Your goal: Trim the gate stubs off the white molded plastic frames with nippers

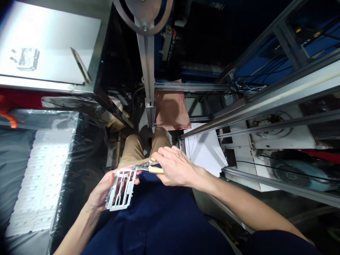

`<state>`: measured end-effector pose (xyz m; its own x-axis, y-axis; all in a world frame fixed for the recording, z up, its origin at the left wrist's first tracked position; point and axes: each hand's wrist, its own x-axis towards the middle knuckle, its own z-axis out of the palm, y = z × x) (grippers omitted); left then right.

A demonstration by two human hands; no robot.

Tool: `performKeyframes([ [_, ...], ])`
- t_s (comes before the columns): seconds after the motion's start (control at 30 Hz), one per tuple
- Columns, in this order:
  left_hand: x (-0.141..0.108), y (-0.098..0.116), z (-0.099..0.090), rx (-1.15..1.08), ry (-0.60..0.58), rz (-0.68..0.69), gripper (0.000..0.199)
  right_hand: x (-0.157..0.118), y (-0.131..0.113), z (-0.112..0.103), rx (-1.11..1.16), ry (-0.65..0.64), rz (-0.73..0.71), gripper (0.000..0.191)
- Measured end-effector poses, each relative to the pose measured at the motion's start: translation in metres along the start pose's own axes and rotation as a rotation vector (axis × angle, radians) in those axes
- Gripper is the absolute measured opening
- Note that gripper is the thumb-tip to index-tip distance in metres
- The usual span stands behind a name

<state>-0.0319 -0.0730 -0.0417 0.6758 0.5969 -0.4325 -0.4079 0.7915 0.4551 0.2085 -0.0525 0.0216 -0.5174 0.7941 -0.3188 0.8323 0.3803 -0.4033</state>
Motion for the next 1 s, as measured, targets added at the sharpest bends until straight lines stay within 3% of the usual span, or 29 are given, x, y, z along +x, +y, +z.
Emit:
performKeyframes([
  [0.5, 0.001, -0.003, -0.002, -0.033, -0.032, 0.009, 0.046, 0.002, -0.001, -0.002, 0.096, -0.027, 0.027, 0.011],
  [0.77, 0.010, 0.001, 0.004, -0.176, 0.119, 0.099, 0.039, 0.015, -0.002, 0.018, 0.671, 0.105, 0.303, 0.030],
  [1.0, 0.021, 0.007, 0.006, -0.261, 0.173, 0.176, 0.030, 0.019, -0.019, 0.031, 1.016, 0.105, 0.329, 0.017],
])
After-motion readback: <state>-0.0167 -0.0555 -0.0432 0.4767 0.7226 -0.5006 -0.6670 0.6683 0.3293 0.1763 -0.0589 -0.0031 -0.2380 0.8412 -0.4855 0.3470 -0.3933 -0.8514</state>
